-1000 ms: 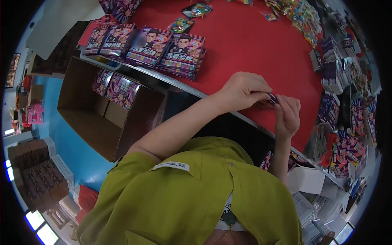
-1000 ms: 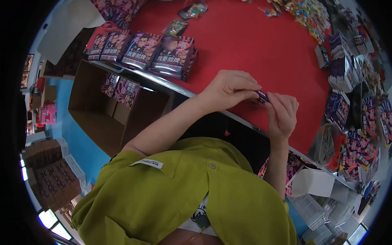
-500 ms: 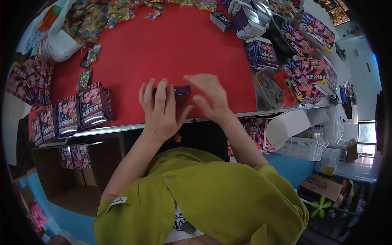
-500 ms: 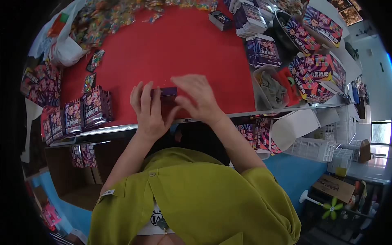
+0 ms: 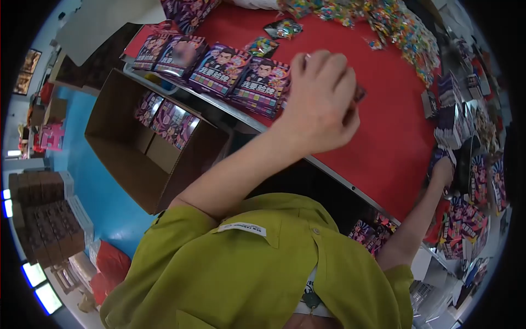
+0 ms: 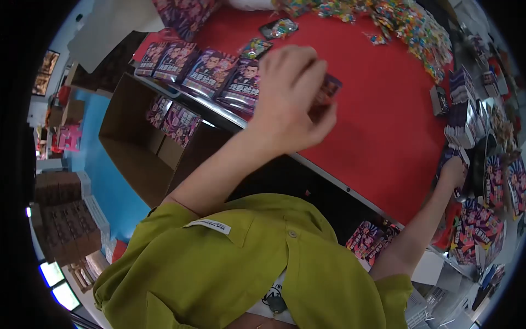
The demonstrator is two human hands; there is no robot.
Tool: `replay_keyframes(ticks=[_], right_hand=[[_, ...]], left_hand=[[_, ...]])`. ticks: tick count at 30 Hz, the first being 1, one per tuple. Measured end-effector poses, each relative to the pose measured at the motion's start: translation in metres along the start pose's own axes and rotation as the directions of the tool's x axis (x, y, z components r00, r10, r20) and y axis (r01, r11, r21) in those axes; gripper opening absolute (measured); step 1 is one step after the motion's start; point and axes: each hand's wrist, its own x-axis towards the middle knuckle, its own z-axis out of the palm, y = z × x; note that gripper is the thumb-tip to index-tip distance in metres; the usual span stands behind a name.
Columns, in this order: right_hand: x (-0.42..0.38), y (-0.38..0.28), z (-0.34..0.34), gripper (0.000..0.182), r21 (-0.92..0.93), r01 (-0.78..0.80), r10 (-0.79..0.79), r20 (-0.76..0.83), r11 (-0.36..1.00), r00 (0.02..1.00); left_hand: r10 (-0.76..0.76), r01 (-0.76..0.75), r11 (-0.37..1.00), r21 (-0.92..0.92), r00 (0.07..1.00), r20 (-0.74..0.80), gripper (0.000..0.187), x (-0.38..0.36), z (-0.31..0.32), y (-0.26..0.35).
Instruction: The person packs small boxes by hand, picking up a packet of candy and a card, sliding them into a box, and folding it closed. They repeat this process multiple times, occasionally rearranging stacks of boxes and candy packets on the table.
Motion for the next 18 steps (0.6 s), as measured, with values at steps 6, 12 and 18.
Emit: replay_keyframes(ticks=[6,12,18], right_hand=[[-0.022,-0.017,-0.019,0.031,-0.059,-0.001,-0.006,-0.127,0.998,0.992],[-0.026,-0.001,-0.021,0.029,-0.077,-0.022,0.002,-0.249,0.997,0.968],[-0.021,0.008,-0.024,0.028,-0.035,-0.155,0.133,-0.349,0.987,0.928]], left_hand=[[-0.085,0.056,0.956,0.288,0.992,0.089,0.032,-0.003,-0.063,-0.094],[-0.228,0.158,0.918,0.364,0.961,0.158,0.039,-0.017,-0.083,-0.125],[-0.233,0.140,0.885,0.444,0.959,0.164,0.049,-0.005,-0.117,-0.156]])
